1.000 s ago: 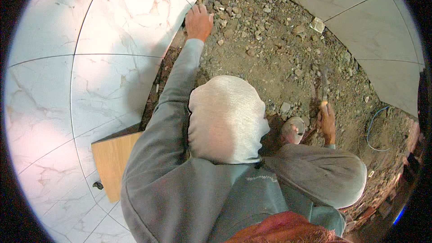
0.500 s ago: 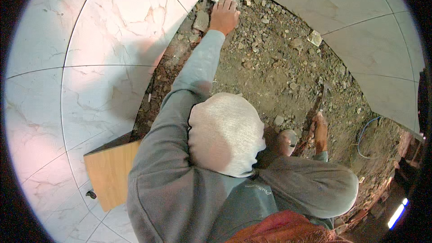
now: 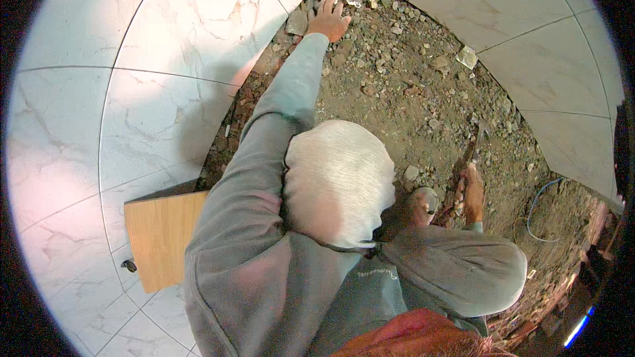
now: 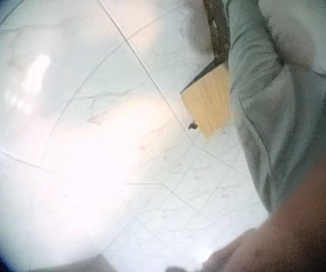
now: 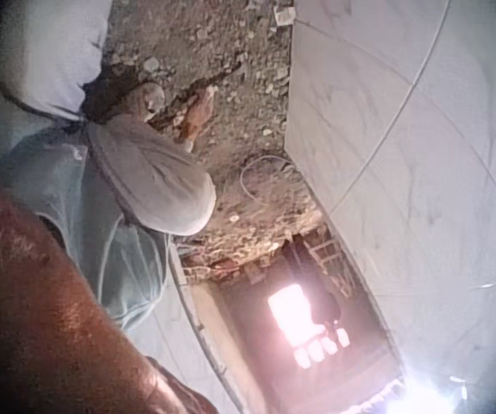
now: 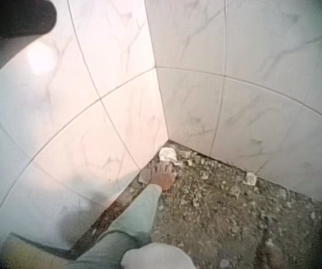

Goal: The person places a tile onto the ground after clearing debris and preparing the surface with a hammer and a cloth.

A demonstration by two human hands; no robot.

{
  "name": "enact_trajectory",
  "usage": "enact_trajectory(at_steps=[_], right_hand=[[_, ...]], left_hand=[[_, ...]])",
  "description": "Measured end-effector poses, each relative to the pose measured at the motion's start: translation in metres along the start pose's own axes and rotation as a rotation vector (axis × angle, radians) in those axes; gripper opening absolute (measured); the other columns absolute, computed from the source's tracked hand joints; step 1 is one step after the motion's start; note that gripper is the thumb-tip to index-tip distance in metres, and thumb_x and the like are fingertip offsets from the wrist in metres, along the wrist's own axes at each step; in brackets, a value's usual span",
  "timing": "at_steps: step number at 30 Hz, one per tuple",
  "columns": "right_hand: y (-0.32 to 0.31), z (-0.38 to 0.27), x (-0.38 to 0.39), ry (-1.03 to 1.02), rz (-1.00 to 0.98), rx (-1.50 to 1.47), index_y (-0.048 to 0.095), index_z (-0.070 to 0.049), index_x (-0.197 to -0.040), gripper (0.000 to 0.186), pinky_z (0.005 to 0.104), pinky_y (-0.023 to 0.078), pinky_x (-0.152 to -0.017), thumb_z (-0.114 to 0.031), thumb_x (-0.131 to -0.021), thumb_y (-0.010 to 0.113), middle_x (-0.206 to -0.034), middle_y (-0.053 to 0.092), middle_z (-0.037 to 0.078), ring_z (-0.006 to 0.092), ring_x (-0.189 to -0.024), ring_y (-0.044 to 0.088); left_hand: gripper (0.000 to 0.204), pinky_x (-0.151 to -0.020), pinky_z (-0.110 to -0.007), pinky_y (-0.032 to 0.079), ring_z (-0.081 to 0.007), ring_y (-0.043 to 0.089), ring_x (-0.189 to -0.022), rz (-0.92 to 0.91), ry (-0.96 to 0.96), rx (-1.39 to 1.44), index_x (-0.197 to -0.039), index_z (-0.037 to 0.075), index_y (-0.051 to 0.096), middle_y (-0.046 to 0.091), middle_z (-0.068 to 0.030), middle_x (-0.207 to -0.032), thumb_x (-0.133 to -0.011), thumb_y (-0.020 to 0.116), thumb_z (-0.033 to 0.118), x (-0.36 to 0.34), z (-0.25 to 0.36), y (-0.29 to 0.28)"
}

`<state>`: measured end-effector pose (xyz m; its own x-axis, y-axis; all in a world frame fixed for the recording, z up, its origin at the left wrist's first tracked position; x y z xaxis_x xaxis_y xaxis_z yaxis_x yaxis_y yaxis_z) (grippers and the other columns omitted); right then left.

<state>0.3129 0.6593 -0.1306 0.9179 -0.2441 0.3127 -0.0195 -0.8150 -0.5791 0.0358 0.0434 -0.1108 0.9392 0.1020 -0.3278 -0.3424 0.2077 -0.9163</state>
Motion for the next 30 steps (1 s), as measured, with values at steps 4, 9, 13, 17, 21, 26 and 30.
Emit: enact_trajectory(at_steps=[4,9,13,17,21,26,30], right_hand=[[0.017,-0.038,0.017,0.224,-0.232,-0.096,0.064,-0.010,-0.098,0.046,0.0303,0.038,-0.046,-0.052,-0.106,0.048,-0.064,0.052,-0.001,0.0105,-0.051,0.047],[0.011,-0.035,0.018,0.256,-0.193,-0.080,0.062,-0.011,-0.097,0.042,0.0302,0.036,-0.048,-0.050,-0.106,0.050,-0.064,0.052,-0.001,0.0108,-0.052,0.048],[0.024,-0.018,0.006,0.196,-0.276,-0.136,0.060,-0.011,-0.094,0.040,0.0305,0.036,-0.050,-0.049,-0.106,0.052,-0.065,0.051,-0.002,0.0106,-0.053,0.047],[0.021,0.015,0.012,0.173,-0.135,-0.180,0.056,-0.012,-0.088,0.035,0.0305,0.037,-0.051,-0.042,-0.105,0.059,-0.067,0.050,-0.004,0.0092,-0.054,0.046],[0.026,-0.002,0.018,0.294,-0.176,-0.122,0.055,-0.013,-0.086,0.033,0.0286,0.040,-0.050,-0.040,-0.103,0.064,-0.068,0.052,-0.005,0.0082,-0.054,0.049],[0.038,-0.005,0.014,0.449,-0.358,-0.249,0.056,-0.009,-0.093,0.034,0.0312,0.045,-0.056,-0.041,-0.103,0.064,-0.073,0.056,-0.002,0.0110,-0.061,0.054],[0.020,-0.031,0.003,0.202,-0.186,-0.038,0.059,-0.001,-0.114,0.044,0.0356,0.048,-0.078,-0.043,-0.102,0.064,-0.093,0.061,0.007,0.0192,-0.085,0.057]], left_hand=[[0.038,-0.104,-0.050,0.048,-0.0356,0.058,-0.124,-0.074,-0.025,-0.251,-0.128,0.012,0.065,0.061,-0.0131,-0.136,-0.097,0.063,0.034,-0.035,-0.001,-0.048],[0.033,-0.097,-0.047,0.053,-0.0372,0.067,-0.109,-0.302,0.037,-0.137,-0.114,0.004,0.065,0.070,-0.0192,-0.115,-0.093,0.068,0.029,-0.071,-0.009,-0.018],[0.034,-0.094,-0.047,0.056,-0.0362,0.069,-0.107,-0.163,0.271,-0.163,-0.107,0.003,0.071,0.072,-0.0185,-0.115,-0.094,0.067,0.034,-0.063,-0.009,-0.008],[0.048,-0.093,-0.050,0.054,-0.0389,0.069,-0.107,-0.256,0.248,-0.094,-0.110,0.002,0.071,0.073,-0.0221,-0.108,-0.091,0.071,0.046,-0.063,-0.007,-0.007],[0.050,-0.090,-0.050,0.057,-0.0392,0.071,-0.105,-0.544,0.193,-0.339,-0.109,0.004,0.072,0.074,-0.0201,-0.110,-0.087,0.076,0.048,-0.076,0.000,0.007],[0.046,-0.086,-0.050,0.059,-0.0354,0.074,-0.100,-0.593,0.156,-0.391,-0.106,0.006,0.077,0.076,-0.0159,-0.106,-0.087,0.076,0.048,-0.104,-0.017,0.033],[0.072,-0.091,-0.051,0.056,-0.0392,0.072,-0.104,-0.840,0.109,-0.353,-0.112,-0.001,0.073,0.075,-0.0239,-0.109,-0.092,0.059,0.067,-0.106,-0.021,0.053]])
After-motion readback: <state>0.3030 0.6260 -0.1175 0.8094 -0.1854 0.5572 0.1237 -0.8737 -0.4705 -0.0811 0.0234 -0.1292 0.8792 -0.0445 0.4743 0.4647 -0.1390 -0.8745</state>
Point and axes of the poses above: each hand's wrist, its own x-axis away from the middle knuckle, its own y-axis out of the palm, z = x × y, the point moved 10 cm from there along -x, towards the middle knuckle
